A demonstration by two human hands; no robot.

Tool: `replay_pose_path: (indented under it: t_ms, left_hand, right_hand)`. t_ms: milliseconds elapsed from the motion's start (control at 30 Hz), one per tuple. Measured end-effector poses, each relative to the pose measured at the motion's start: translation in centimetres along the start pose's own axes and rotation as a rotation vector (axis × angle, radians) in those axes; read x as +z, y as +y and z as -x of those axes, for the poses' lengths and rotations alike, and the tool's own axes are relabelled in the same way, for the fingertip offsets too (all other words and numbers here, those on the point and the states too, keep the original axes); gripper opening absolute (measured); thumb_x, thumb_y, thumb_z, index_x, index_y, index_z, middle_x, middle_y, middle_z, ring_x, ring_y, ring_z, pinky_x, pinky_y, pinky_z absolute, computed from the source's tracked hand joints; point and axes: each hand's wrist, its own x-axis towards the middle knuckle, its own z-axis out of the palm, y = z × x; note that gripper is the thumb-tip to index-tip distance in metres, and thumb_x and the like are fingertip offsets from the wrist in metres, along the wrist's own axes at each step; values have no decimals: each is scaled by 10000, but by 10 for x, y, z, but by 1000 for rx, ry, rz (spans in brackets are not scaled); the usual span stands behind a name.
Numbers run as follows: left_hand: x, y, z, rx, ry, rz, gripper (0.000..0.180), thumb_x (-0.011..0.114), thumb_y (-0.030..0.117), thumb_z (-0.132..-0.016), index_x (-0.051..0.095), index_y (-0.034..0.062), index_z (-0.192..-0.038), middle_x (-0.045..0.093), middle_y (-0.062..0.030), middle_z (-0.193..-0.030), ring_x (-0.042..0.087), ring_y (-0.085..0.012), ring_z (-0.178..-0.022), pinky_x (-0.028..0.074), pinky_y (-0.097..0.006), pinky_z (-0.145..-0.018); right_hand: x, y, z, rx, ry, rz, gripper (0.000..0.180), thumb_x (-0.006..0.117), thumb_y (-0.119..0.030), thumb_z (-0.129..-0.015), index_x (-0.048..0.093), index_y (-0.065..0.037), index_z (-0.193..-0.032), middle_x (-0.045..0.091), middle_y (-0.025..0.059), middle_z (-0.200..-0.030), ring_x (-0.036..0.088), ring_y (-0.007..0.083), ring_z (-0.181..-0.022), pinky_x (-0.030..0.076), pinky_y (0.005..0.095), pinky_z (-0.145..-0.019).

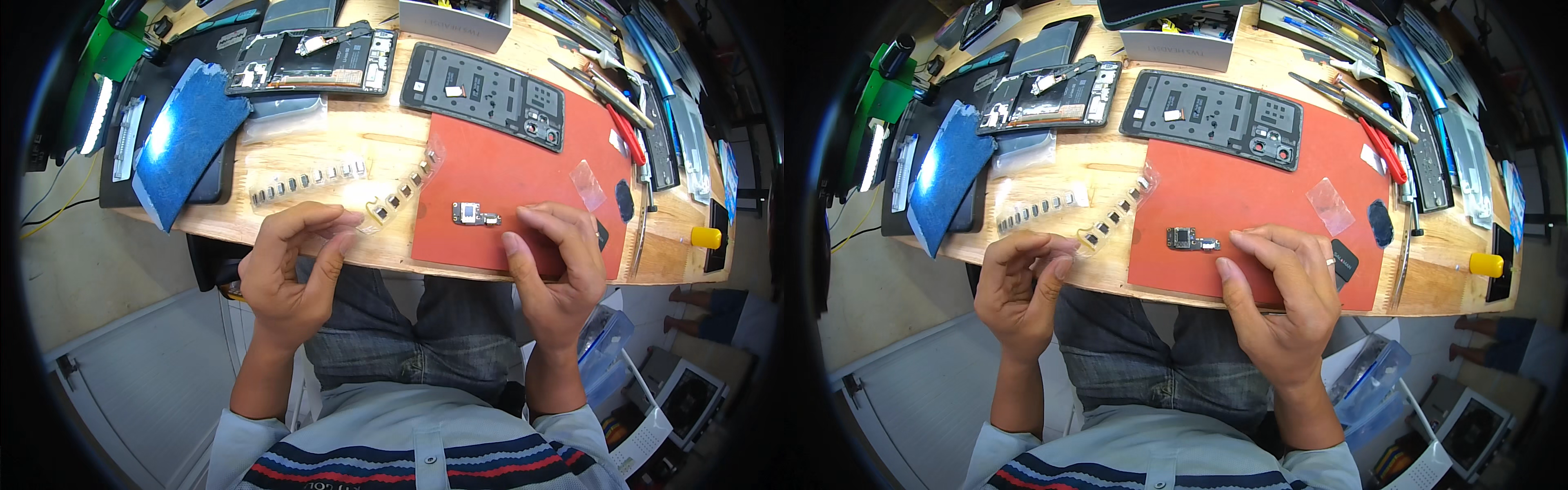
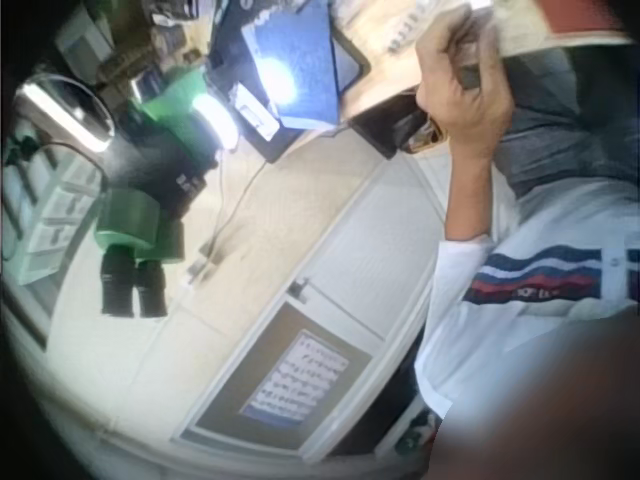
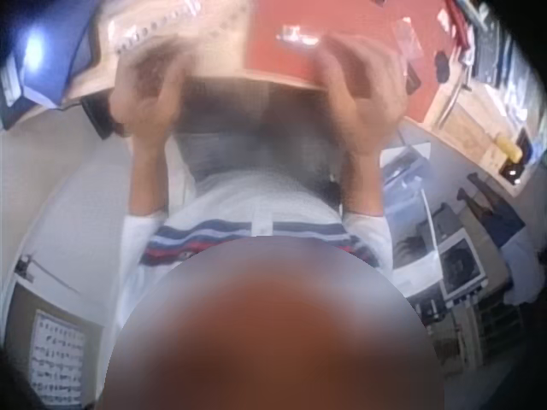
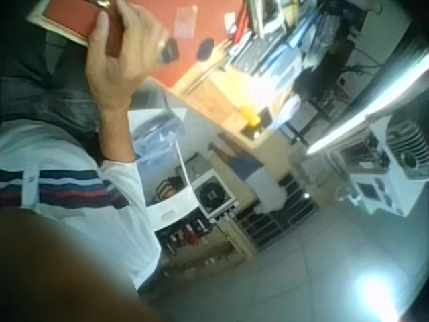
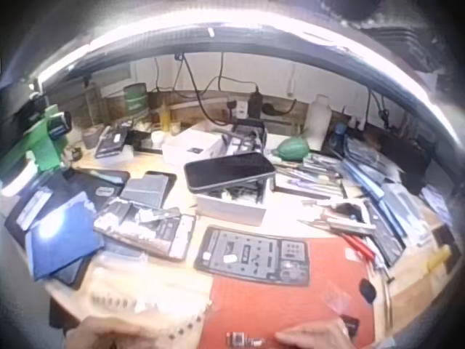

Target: The person sorts through a container of electronic components, selects a small circuit board, and then uses their fingers to carefully manipulate and attach a tiny component to it on a red work mat.

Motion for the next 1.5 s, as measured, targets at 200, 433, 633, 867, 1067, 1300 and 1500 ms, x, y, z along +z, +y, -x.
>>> replay_pose_path:
  t_ms: [200, 433, 633, 867, 1067, 1300, 1500]
  left_hand:
    - [1, 18, 0, -109, -36, -119, 369, 807, -32, -941, 705, -61, -1295, 827, -158, -961, 805, -189, -936, 617, -278, -812]
    - [27, 45, 18, -113, -74, -91, 266, 849, 9, -913, 803, -27, -1173, 814, -126, -919, 756, -185, -818, 589, -300, -737]
    - [35, 53, 32, -259, -69, 21, 147, 835, 8, -925, 803, -19, -1066, 821, -125, -964, 796, -181, -861, 617, -290, -769]
    - [35, 43, 14, -321, 3, 344, 141, 757, 49, -1028, 732, -71, -1099, 815, -153, -1036, 772, -135, -918, 609, -268, -819]
    - [32, 35, -11, -443, -35, 656, 161, 673, 49, -1079, 633, -91, -1148, 769, -238, -1070, 804, -262, -980, 681, -337, -868]
    - [36, 23, -25, -463, -8, 761, 170, 667, 97, -1085, 599, -51, -1135, 771, -290, -1102, 816, -314, -958, 701, -416, -860]
    - [38, 24, -31, -413, 42, 793, 164, 643, 83, -1103, 572, -49, -1170, 774, -284, -1121, 799, -304, -1051, 682, -405, -929]
  right_hand:
    - [-2, -6, 2, -38, -2, 38, 320, 878, 8, -799, 790, -13, -1105, 748, 129, -1028, 675, 259, -916, 514, 358, -823]
    - [4, -50, 41, 358, -280, -408, 310, 854, -10, -914, 756, 40, -1203, 770, 101, -919, 672, 71, -672, 517, 213, -590]
    - [15, -53, 54, 597, -269, -752, 252, 740, -32, -1031, 731, 57, -1267, 776, 66, -921, 665, 36, -716, 526, 199, -603]
    - [4, -48, 31, 538, -334, -738, 211, 717, -21, -1031, 751, 69, -1219, 738, 18, -870, 589, 8, -655, 444, 180, -553]
    - [-1, -36, 7, 483, -396, -637, 197, 714, -3, -1016, 779, 49, -1195, 728, 1, -848, 566, 2, -642, 424, 183, -548]
    - [7, -20, -20, 359, -396, -583, 171, 739, -21, -981, 804, 28, -1131, 726, 5, -856, 520, -10, -636, 404, 200, -555]
    - [16, -28, -33, 145, -162, -256, 108, 788, -37, -941, 774, -7, -1044, 700, 71, -957, 549, 55, -596, 430, 242, -529]
